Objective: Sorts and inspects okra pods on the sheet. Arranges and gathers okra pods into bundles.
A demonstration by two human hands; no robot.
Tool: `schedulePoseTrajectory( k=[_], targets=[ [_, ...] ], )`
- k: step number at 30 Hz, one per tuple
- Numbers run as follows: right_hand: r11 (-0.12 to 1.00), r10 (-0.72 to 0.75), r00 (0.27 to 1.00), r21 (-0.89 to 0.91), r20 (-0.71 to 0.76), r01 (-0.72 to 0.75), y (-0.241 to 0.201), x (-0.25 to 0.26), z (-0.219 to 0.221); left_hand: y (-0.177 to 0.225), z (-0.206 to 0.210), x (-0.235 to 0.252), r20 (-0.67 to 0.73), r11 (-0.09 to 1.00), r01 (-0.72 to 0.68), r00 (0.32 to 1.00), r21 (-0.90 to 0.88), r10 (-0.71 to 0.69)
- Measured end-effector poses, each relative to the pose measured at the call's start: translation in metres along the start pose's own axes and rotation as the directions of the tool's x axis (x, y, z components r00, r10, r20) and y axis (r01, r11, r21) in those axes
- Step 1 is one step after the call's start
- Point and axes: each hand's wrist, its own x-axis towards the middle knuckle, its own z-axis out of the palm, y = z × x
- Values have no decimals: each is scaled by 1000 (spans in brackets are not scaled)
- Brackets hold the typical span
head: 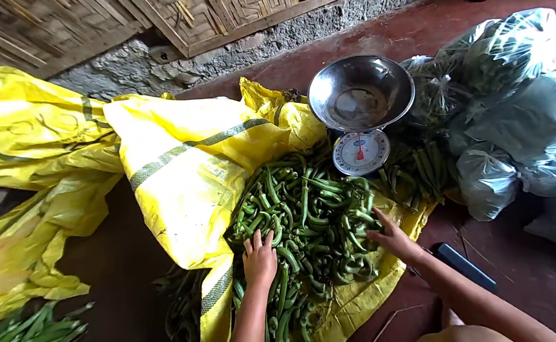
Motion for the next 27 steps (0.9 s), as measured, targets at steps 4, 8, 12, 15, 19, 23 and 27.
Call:
schedulePoseTrajectory(
  k=[4,8,12,15,19,23,27],
  targets=[
    [958,-153,922,-176,356,227,-28,6,9,-3,3,-2,-22,1000,-24,999,-12,24],
    [719,195,940,-692,281,58,0,23,29,3,4,-3,17,1000,10,1000,8,-10],
    [499,303,935,-867,185,10,26,16,50,8,9,-6,30,997,16,999,74,-18],
    [513,272,951,-858,146,-15,33,17,47,9,9,-9,34,996,7,999,90,-10],
    [825,152,975,-564,163,-34,35,19,27,12,3,-11,78,998,-7,997,69,1],
    [991,72,991,100,117,-84,21,9,18,17,1,-17,81,1000,-28,996,-6,29],
    [745,155,952,602,264,-289,13,-1,19,22,2,-20,122,1000,-31,992,7,30]
  ],
)
